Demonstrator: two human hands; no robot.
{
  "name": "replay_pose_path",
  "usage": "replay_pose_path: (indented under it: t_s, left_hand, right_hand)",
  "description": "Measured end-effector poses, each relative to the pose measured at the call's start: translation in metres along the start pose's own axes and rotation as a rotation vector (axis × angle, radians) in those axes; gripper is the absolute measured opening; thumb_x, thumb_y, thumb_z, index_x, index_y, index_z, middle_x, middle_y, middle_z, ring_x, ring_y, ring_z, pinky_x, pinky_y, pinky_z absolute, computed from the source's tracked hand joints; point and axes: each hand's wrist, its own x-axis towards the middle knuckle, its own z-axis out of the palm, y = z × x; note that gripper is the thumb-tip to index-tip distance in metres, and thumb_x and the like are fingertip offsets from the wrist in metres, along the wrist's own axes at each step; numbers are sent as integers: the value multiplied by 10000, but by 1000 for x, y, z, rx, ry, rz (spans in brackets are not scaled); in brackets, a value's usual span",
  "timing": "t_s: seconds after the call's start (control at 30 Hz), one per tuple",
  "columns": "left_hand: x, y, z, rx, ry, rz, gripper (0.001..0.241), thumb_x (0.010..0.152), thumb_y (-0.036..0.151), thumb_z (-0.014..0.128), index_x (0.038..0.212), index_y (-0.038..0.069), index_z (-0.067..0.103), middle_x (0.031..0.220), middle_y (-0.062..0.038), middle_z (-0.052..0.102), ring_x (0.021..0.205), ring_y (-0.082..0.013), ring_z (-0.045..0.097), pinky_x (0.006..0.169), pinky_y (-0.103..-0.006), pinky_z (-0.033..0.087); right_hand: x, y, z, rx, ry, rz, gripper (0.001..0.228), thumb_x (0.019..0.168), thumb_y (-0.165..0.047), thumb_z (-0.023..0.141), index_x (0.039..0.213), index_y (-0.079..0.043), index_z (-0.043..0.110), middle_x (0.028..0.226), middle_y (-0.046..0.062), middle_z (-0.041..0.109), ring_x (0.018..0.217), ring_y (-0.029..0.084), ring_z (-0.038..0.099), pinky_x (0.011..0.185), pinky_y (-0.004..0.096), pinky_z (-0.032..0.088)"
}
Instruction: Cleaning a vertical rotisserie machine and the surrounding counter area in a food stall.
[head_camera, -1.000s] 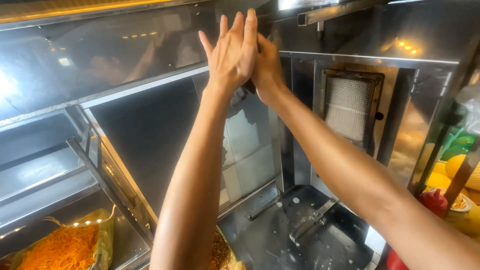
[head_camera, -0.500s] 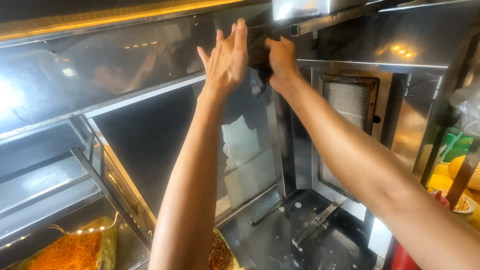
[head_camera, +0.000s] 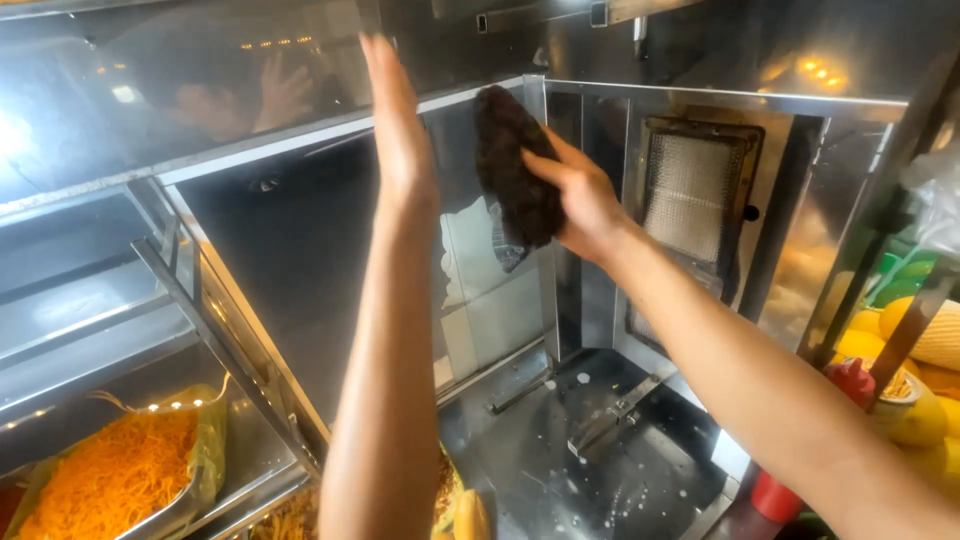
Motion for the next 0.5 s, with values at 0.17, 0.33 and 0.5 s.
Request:
replay_pose_path:
  t_s: [0.17,0.33,0.5]
  left_hand:
    - [-111,8,53,-337,310,-911,1026,882,762,446,1675,185,144,1718,-221,145,1588,-407,41,1223,-679,-45]
    - [-130,33,92,-891,525,-1070,952,824,647,660,1540,67,418,1555,-274,376,1420,-434,371,1134,-672,314]
    - [-121,-16,100,-673,535,-986,574,892,210,763,1410,36,586,1360,-296,634,1237,-438,636,1015,-608,500]
  right_hand:
    - [-27,12,-2,299,193,-90,451,951,-57,656,1388,-159,613,1256,130,698,1206,282,659,1114,468,488]
    - [-42,22,-41,-496,97,-263,477,915,-139,673,1380,-143,566,1339,107,633,1285,300,575,1148,464,418]
    - [-75,-17,-44,-1224,250,-354,724,807,-19,681,1489,-96,452,1442,170,524,1345,390,514,1160,532,369]
